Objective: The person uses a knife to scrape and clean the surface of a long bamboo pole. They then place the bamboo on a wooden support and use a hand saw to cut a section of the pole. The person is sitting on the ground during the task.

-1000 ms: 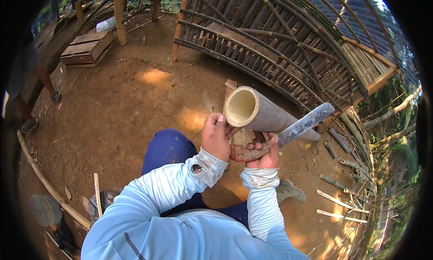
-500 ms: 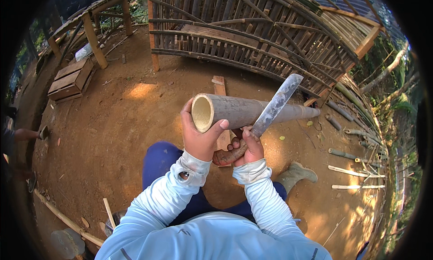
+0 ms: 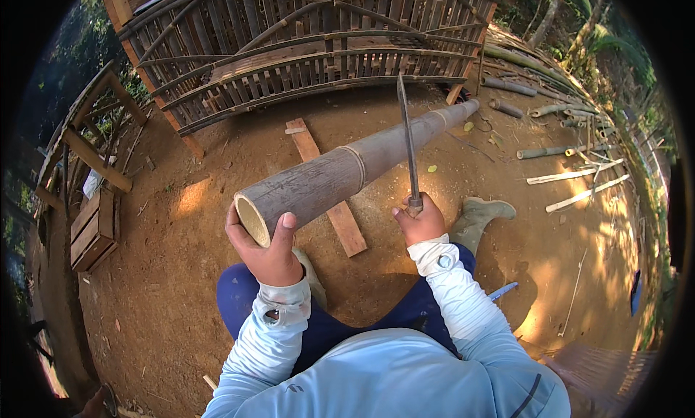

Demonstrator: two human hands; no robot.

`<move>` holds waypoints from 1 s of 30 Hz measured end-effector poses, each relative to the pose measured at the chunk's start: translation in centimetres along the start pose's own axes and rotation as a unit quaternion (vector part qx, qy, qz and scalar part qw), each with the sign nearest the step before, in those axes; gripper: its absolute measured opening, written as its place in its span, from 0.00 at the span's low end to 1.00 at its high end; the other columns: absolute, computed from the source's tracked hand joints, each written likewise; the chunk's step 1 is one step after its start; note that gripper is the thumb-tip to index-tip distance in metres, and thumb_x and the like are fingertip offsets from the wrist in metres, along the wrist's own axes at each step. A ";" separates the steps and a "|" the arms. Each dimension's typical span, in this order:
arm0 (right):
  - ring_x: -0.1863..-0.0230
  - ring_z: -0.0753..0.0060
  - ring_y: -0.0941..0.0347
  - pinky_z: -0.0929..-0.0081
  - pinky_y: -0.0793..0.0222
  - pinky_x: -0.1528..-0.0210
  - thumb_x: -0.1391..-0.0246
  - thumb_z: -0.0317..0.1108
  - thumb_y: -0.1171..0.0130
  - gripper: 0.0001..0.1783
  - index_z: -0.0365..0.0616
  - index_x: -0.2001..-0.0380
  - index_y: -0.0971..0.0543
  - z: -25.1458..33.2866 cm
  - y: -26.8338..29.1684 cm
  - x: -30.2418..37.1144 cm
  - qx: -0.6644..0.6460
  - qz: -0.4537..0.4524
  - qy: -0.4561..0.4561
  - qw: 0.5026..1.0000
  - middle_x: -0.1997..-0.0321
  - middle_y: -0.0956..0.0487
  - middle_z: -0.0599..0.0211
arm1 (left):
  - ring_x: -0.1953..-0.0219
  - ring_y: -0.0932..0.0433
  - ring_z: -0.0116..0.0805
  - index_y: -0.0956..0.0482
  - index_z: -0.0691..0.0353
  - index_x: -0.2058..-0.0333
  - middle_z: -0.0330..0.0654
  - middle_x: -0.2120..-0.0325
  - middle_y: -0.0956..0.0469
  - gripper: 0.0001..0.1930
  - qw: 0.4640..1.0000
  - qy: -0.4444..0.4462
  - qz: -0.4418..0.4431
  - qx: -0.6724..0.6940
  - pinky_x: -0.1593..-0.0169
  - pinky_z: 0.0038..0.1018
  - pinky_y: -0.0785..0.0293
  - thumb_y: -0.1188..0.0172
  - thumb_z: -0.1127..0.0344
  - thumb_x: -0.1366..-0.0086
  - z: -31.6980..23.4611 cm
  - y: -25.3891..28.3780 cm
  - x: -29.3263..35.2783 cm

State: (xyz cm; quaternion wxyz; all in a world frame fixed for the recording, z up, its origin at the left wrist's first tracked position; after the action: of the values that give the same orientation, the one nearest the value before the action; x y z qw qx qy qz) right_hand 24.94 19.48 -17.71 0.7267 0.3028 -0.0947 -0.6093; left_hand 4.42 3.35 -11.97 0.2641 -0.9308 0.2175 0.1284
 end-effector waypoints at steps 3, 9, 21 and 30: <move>0.66 0.46 0.24 0.59 0.29 0.63 0.54 0.38 0.34 0.18 0.39 0.63 0.27 4.5 -0.1 1.3 0.084 0.073 0.088 0.990 0.68 0.22 0.51 | 0.47 0.30 0.40 0.42 0.71 0.41 0.48 0.49 0.31 0.37 1.000 -0.015 -0.001 -0.006 0.41 0.34 0.35 0.32 0.66 0.44 -0.2 -0.2 0.3; 0.66 0.44 0.24 0.54 0.29 0.66 0.53 0.32 0.39 0.13 0.42 0.65 0.28 10.2 0.3 3.9 0.094 0.173 0.240 0.950 0.68 0.23 0.51 | 0.46 0.30 0.41 0.43 0.71 0.41 0.49 0.49 0.31 0.37 0.999 0.011 0.002 0.045 0.41 0.36 0.36 0.33 0.64 0.43 -0.4 0.1 1.0; 0.64 0.40 0.25 0.53 0.29 0.64 0.52 0.31 0.40 0.11 0.43 0.64 0.27 6.4 2.0 2.6 0.106 0.139 0.140 0.975 0.67 0.22 0.48 | 0.45 0.31 0.41 0.44 0.70 0.40 0.49 0.48 0.33 0.43 0.994 -0.085 0.068 0.004 0.40 0.36 0.37 0.28 0.57 0.47 -1.0 -0.9 2.5; 0.64 0.40 0.25 0.53 0.30 0.62 0.53 0.29 0.40 0.13 0.40 0.63 0.28 5.1 2.8 1.6 0.135 0.099 0.122 0.978 0.70 0.23 0.46 | 0.42 0.34 0.43 0.48 0.65 0.39 0.51 0.43 0.38 0.50 0.995 -0.054 0.089 0.006 0.39 0.40 0.36 0.24 0.55 0.53 -0.9 -0.4 2.9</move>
State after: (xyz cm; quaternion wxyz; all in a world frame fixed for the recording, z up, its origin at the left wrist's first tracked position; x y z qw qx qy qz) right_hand 25.08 16.53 -12.48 0.7422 0.4590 -0.1162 -0.4743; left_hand 7.28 2.20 -12.02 0.2685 -0.8978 0.2861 0.2001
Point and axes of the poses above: each hand's wrist, its own x-axis away from the middle knuckle, its own y-axis out of the back of the hand, z = x × y, the point moved 2 cm from there along -x, towards the middle knuckle
